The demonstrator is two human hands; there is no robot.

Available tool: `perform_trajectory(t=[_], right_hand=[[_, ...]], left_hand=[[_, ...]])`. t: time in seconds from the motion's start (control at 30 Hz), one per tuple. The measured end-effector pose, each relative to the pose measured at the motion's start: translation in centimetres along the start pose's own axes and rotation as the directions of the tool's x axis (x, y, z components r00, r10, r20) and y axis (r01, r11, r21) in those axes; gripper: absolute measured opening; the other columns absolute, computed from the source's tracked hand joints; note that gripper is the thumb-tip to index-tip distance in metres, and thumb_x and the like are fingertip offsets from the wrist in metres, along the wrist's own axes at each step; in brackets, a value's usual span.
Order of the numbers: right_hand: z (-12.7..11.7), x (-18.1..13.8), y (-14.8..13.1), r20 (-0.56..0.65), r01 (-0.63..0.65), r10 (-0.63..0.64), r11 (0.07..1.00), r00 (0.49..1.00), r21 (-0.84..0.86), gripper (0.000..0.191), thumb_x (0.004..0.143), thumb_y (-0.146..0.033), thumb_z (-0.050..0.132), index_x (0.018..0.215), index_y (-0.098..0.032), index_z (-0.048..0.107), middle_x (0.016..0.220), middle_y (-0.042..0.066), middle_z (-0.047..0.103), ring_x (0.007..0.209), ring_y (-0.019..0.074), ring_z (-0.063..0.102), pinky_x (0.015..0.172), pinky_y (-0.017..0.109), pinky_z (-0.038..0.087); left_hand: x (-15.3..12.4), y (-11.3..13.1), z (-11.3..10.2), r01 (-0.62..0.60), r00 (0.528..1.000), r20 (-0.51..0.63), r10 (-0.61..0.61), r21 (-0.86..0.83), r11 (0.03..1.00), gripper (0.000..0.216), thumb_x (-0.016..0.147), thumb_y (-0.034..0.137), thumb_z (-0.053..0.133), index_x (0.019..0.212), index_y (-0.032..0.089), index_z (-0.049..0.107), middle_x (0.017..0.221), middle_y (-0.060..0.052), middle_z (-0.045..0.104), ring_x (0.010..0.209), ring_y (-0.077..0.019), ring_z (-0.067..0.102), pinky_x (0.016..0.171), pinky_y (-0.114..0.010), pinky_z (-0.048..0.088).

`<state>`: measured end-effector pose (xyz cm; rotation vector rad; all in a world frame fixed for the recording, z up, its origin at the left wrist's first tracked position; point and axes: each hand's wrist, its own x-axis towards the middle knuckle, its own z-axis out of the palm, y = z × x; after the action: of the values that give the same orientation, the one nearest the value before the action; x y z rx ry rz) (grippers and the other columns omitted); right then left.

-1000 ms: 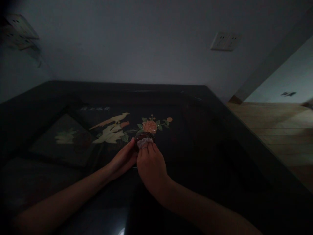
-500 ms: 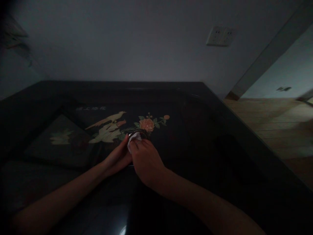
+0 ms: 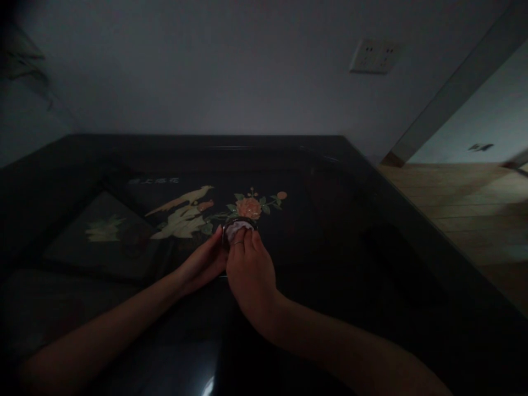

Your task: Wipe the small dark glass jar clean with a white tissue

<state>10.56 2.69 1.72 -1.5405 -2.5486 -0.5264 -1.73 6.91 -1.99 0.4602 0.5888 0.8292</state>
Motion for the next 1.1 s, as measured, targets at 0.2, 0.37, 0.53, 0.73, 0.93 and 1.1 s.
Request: perform_trajectory(t=[0.2,0.37,0.53,0.73,0.93,1.1], right_hand=[[-1.0,0.7,1.3,0.115,0.045,-0.068,0.981,0.991,0.187,0.02,0.087,-0.011,0.05,0.097,-0.006,0.067,0.094,0.017,0.07,0.087,0.0255,0.064,0.08,0.039,0.047],[-1.5,1.4,2.3,0.158,0.052,-0.123,0.919,0.98,0.39,0.022,0.093,-0.019,0.047,0.097,-0.009,0.066,0.094,0.012,0.071,0.087,0.0217,0.064,0.081,0.035,0.045],[-1.6,1.8,2.3,0.21,-0.063,-0.076,0.81,0.975,0.583,0.023,0.094,-0.015,0.043,0.095,-0.011,0.066,0.097,0.01,0.07,0.091,0.02,0.064,0.084,0.032,0.045],[-0.7,1.5,1.6,0.096,-0.012,-0.057,0.801,0.994,0.599,0.028,0.091,-0.007,0.042,0.112,-0.008,0.06,0.115,0.014,0.065,0.105,0.0225,0.06,0.094,0.035,0.045],[0.4,0.8,0.9,-0.015,0.088,-0.088,0.941,0.996,0.328,0.04,0.09,-0.007,0.038,0.126,0.002,0.052,0.13,0.022,0.055,0.121,0.0273,0.051,0.106,0.039,0.038],[0.5,0.3,0.5,-0.034,0.065,-0.063,0.995,0.997,0.075,0.043,0.088,-0.01,0.04,0.127,0.007,0.05,0.127,0.025,0.056,0.118,0.0312,0.054,0.104,0.041,0.041]], left_hand=[[-0.2,-0.1,0.4,-0.071,0.997,-0.005,0.071,-0.003,0.997,0.032,0.092,0.035,0.047,0.107,0.012,0.065,0.103,-0.01,0.069,0.1,-0.0187,0.062,0.089,-0.029,0.047],[-0.3,0.1,0.2,-0.041,0.999,-0.032,0.041,0.005,0.999,0.03,0.092,0.035,0.049,0.102,0.013,0.065,0.095,-0.009,0.069,0.085,-0.0169,0.064,0.081,-0.029,0.05],[-0.1,0.0,-0.2,-0.054,0.998,-0.031,0.053,-0.036,0.998,0.034,0.092,0.039,0.046,0.102,0.012,0.065,0.098,-0.009,0.069,0.089,-0.0173,0.063,0.084,-0.03,0.048],[-0.3,0.3,0.1,-0.038,0.999,-0.024,0.037,-0.045,0.998,0.038,0.094,0.04,0.042,0.105,0.013,0.065,0.103,-0.01,0.069,0.105,-0.0206,0.06,0.094,-0.033,0.044],[-0.1,0.2,0.2,-0.051,0.997,-0.067,0.046,-0.065,0.997,0.036,0.095,0.036,0.041,0.103,0.013,0.066,0.105,-0.009,0.069,0.108,-0.0182,0.059,0.098,-0.03,0.041],[0.1,-0.2,-0.3,-0.082,0.994,-0.07,0.08,-0.024,0.996,0.03,0.092,0.033,0.049,0.108,0.014,0.064,0.111,-0.009,0.067,0.108,-0.0186,0.059,0.099,-0.031,0.041]])
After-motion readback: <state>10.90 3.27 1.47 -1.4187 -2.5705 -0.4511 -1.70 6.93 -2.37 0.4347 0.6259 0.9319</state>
